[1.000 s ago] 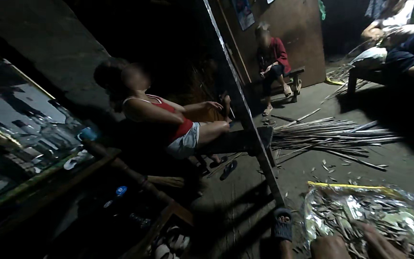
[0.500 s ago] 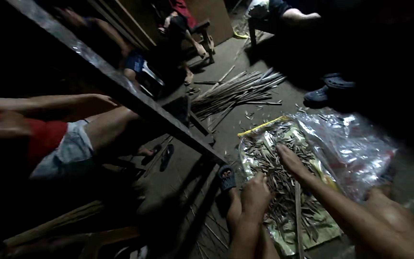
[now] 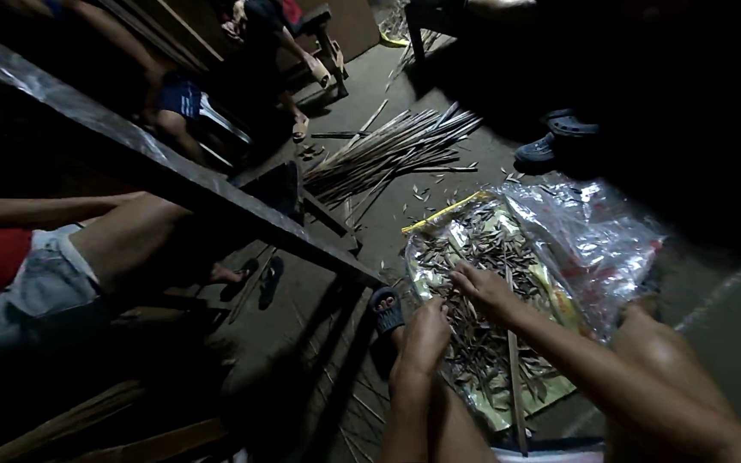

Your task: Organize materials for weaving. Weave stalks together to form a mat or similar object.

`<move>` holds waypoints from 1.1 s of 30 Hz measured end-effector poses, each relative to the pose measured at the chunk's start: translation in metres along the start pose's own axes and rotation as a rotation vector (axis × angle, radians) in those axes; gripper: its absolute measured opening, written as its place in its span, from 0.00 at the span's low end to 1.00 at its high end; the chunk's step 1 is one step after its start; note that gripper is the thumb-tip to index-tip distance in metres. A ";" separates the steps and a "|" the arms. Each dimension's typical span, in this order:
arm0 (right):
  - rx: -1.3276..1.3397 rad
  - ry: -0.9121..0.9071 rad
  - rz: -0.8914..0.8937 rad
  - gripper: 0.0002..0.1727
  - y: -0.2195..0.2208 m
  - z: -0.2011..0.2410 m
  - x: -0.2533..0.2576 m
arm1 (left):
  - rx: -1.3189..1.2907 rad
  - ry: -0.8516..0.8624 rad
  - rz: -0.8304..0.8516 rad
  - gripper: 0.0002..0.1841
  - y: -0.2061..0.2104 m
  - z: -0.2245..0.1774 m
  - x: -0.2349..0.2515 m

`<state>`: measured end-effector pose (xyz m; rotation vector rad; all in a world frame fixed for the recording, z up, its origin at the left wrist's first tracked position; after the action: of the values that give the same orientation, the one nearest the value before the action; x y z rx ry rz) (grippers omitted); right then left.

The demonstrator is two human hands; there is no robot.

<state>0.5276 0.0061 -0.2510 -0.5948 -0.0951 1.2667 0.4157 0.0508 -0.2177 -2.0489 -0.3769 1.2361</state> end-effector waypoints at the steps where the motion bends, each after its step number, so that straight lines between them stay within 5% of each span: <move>1: 0.053 0.032 -0.029 0.28 0.000 -0.004 0.002 | -0.012 0.009 -0.009 0.19 0.000 -0.002 -0.003; 5: 0.462 0.268 -0.156 0.29 -0.007 -0.035 0.016 | -0.085 0.012 -0.055 0.17 0.000 -0.003 -0.018; 7: 0.540 0.232 -0.127 0.27 -0.005 -0.025 0.016 | -0.083 -0.048 -0.100 0.17 0.000 0.010 -0.015; 13: 0.121 -0.083 0.177 0.29 0.028 0.015 -0.011 | -0.043 -0.143 -0.184 0.16 -0.010 0.013 -0.002; 18: 0.217 0.020 0.011 0.29 0.018 0.002 -0.003 | -0.026 -0.015 -0.245 0.16 -0.005 -0.018 0.001; 23: 0.602 0.550 -0.209 0.32 0.033 -0.122 0.015 | -0.047 0.104 -0.223 0.18 0.009 -0.035 0.014; 28: 0.646 1.068 -0.305 0.40 0.101 -0.240 -0.058 | 0.038 -0.018 -0.072 0.21 0.023 -0.012 0.055; 33: 0.518 1.194 -0.121 0.37 0.167 -0.298 -0.102 | -0.024 0.004 -0.093 0.23 0.013 -0.004 0.058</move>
<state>0.4660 -0.1680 -0.5560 -0.7805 1.1337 0.6127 0.4469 0.0724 -0.2636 -2.0298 -0.4818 1.1765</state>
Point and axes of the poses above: each hand's wrist, its own x-axis towards the middle knuckle, its own y-axis out of the palm, z = x × y, the point moved 8 cm from there along x, towards the middle knuckle
